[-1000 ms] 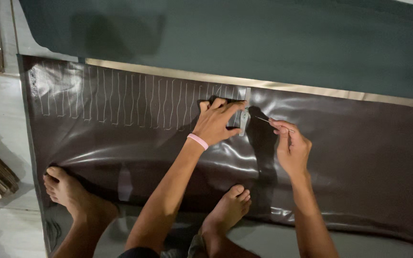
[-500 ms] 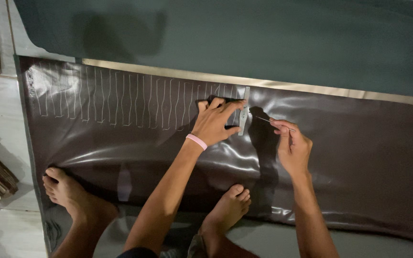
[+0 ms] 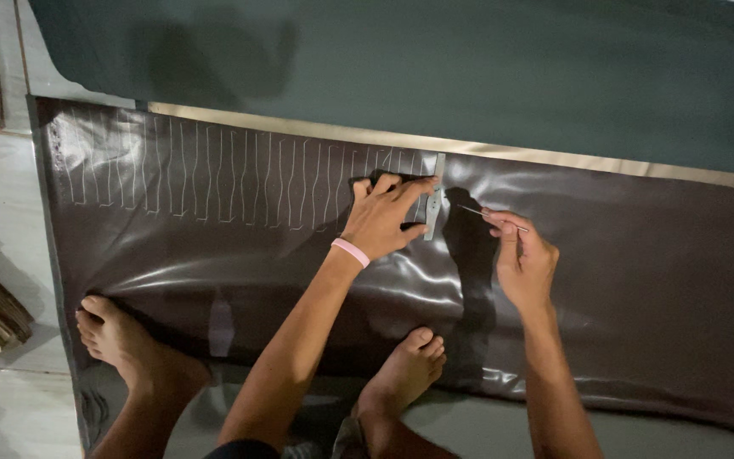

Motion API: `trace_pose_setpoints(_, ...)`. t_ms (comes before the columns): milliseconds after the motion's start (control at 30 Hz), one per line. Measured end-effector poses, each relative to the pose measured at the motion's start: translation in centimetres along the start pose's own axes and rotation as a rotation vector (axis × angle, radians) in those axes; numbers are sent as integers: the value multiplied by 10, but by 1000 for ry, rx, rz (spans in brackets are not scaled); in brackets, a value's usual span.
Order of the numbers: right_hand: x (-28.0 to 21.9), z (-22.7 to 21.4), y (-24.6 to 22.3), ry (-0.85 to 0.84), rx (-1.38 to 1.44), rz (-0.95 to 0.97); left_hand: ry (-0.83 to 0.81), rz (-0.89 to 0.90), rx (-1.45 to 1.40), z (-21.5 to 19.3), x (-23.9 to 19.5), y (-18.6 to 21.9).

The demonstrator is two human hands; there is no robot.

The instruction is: The person sits on the floor and uses a small metal tool to repeatedly score a dark brown sheet of material laid out on the ground. They hold a ruler in place with one hand and drag the tool along it to create a series of parallel lines.

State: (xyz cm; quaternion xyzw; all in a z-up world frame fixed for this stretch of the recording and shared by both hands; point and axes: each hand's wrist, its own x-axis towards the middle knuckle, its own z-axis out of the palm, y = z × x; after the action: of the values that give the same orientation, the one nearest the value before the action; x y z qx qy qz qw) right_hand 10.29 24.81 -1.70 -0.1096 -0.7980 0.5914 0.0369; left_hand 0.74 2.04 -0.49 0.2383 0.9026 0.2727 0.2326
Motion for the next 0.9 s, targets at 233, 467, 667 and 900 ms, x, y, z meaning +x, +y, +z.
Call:
trace_pose_setpoints(233, 39, -9, -14, -138, -212, -129, -222, -80, 747, 96, 9, 39)
trace_pose_setpoints(467, 74, 20, -35, -933, -516, -367, -149, -595, 963, 236, 39, 79)
trace_pose_setpoints(667, 75, 22, -45, -939, -570, -306, -247, -485, 1431, 221, 34, 78)
trace_pose_setpoints(900, 102, 11, -42, -628, -802, -301, -379, -131, 1495, 130, 37, 95)
